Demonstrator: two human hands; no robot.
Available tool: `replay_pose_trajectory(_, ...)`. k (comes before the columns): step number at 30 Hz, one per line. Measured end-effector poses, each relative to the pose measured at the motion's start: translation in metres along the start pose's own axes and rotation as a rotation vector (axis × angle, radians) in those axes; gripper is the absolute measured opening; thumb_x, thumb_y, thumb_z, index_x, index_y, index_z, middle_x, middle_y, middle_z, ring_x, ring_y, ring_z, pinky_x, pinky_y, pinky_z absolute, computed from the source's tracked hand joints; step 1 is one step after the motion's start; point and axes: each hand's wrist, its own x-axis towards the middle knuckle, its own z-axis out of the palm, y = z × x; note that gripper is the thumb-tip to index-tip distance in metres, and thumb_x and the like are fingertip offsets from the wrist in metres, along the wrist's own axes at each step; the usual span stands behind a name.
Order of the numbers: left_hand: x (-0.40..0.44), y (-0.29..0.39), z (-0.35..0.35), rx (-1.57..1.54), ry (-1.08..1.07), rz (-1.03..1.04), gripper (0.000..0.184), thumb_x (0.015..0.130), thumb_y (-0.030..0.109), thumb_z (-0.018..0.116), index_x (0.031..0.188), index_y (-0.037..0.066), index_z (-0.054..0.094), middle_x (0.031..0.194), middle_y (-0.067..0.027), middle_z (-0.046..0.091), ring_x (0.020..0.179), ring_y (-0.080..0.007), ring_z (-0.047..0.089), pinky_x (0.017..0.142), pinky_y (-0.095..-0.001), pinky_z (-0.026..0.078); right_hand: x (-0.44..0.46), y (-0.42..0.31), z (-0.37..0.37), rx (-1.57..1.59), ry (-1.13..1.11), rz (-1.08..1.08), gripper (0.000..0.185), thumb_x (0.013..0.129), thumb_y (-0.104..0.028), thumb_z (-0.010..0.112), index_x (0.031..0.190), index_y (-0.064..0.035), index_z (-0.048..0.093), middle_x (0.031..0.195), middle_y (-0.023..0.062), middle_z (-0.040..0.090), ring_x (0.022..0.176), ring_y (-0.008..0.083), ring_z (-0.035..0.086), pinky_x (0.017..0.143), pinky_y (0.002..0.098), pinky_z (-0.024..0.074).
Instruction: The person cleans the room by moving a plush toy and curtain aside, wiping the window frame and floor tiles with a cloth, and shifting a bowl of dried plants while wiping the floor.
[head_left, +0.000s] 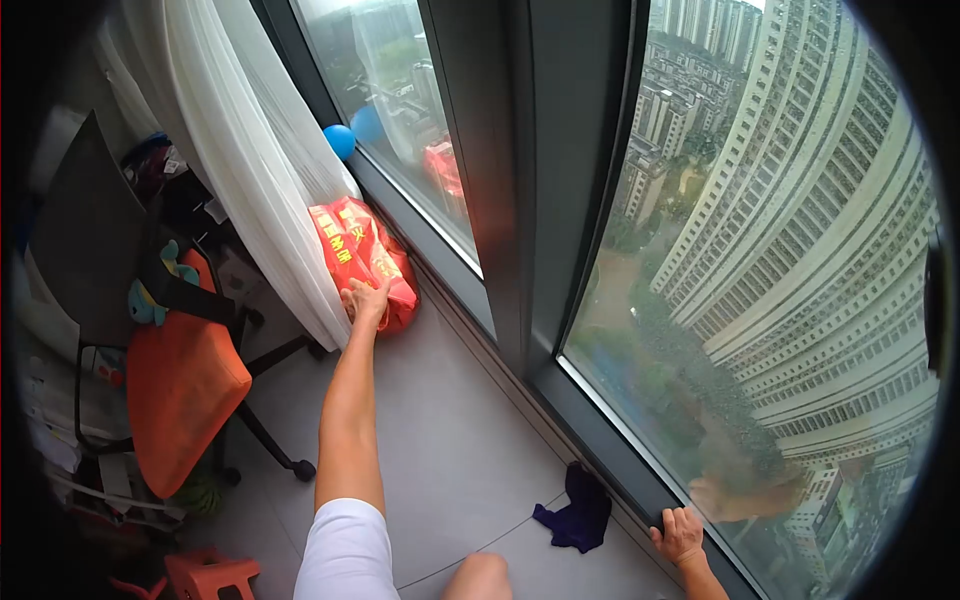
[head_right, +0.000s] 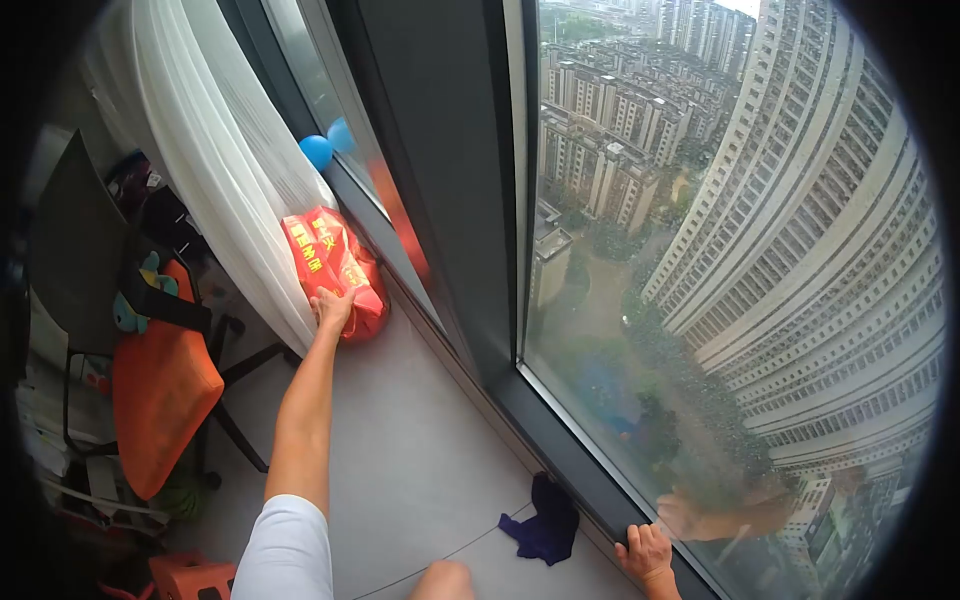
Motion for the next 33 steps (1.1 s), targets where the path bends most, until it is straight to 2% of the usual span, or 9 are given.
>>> replay_pose_trajectory(3,0.031,0.004,0.019,-0.002,-0.066,-0.34,0.121,0.065,0.068,0.081,0.142,-0.008,0.025,0.15,-0.0364,0.027,0.132,-0.0558,0.041,0.106,-0.0628,0.041,0.001,0.002,0.001,-0.028,-0.006,-0.021,0.055,0.072,-0.031,0.075,0.114,-0.0069,0.048,0.082,0.0106,0.049,0.071,0.0301,0.052,0.059,0.0422,0.0425)
replay_pose_trajectory(6,0.021,0.018,0.011,-0.048,-0.023,-0.369,0.125,0.063,0.068,0.083,0.144,-0.011,0.029,0.15,-0.0342,0.035,0.138,-0.0487,0.041,0.113,-0.055,0.037,-0.006,0.009,0.001,0.017,-0.028,0.011,0.049,0.073,-0.025,0.071,0.112,-0.0057,0.049,0.084,0.0145,0.049,0.075,0.0348,0.051,0.061,0.047,0.0415)
replay_pose_trajectory(8,0.028,0.004,0.007,-0.198,-0.022,-0.382,0.124,0.061,0.057,0.09,0.144,-0.013,0.03,0.15,-0.0338,0.039,0.139,-0.0443,0.042,0.116,-0.0496,0.036,-0.011,0.01,-0.003,0.005,-0.03,-0.006,0.05,0.073,-0.025,0.071,0.113,-0.0043,0.048,0.085,0.0153,0.049,0.075,0.0354,0.051,0.062,0.0475,0.0407)
replay_pose_trajectory(14,0.007,-0.05,0.0,-0.333,-0.132,-0.082,0.126,0.06,0.059,0.09,0.145,-0.012,0.032,0.149,-0.0353,0.038,0.142,-0.0452,0.036,0.118,-0.0503,0.032,0.008,0.021,-0.008,0.002,-0.04,-0.009,0.051,0.074,-0.024,0.069,0.115,-0.0022,0.047,0.085,0.0164,0.047,0.076,0.0363,0.05,0.063,0.0481,0.0399)
replay_pose_trajectory(18,-0.037,-0.112,0.016,-0.431,-0.004,0.116,0.129,0.066,0.062,0.086,0.152,-0.011,0.022,0.155,-0.0349,0.029,0.147,-0.0443,0.027,0.122,-0.0473,0.024,0.001,0.009,-0.007,0.011,-0.009,-0.026,0.05,0.074,-0.023,0.069,0.114,-0.0024,0.047,0.086,0.0166,0.047,0.077,0.0368,0.05,0.065,0.0483,0.0403)
replay_pose_trajectory(21,-0.069,-0.127,0.017,-0.463,-0.021,0.157,0.128,0.069,0.06,0.084,0.155,-0.008,0.017,0.159,-0.0329,0.024,0.149,-0.044,0.024,0.123,-0.0474,0.023,0.003,0.008,-0.007,-0.029,0.017,-0.024,0.046,0.078,-0.03,0.067,0.112,-0.0047,0.048,0.084,0.0142,0.048,0.075,0.0346,0.05,0.063,0.0471,0.0408)
replay_pose_trajectory(24,-0.083,-0.129,0.007,-0.418,-0.036,0.201,0.128,0.07,0.058,0.084,0.155,-0.008,0.016,0.159,-0.033,0.023,0.148,-0.0438,0.025,0.123,-0.0467,0.024,0.002,0.004,-0.009,0.004,-0.002,-0.004,0.051,0.071,-0.02,0.071,0.113,-0.0034,0.047,0.087,0.0163,0.047,0.079,0.037,0.05,0.066,0.0484,0.0413)
replay_pose_trajectory(28,-0.079,-0.124,0.01,-0.384,-0.045,0.222,0.128,0.07,0.056,0.085,0.155,-0.008,0.014,0.159,-0.0334,0.023,0.148,-0.0438,0.025,0.123,-0.0457,0.025,0.003,0.005,-0.01,0.007,-0.005,0.002,0.052,0.07,-0.021,0.073,0.112,-0.0049,0.047,0.087,0.0152,0.048,0.08,0.036,0.051,0.066,0.048,0.0419)
replay_pose_trajectory(33,-0.06,-0.09,0.007,-0.238,-0.077,0.13,0.127,0.072,0.056,0.084,0.157,-0.004,0.011,0.158,-0.0363,0.02,0.148,-0.0467,0.025,0.122,-0.0475,0.027,0.001,0.006,-0.009,-0.037,-0.002,0.0,0.049,0.074,-0.03,0.072,0.111,-0.007,0.051,0.086,0.0111,0.05,0.077,0.0316,0.053,0.063,0.0437,0.0442)
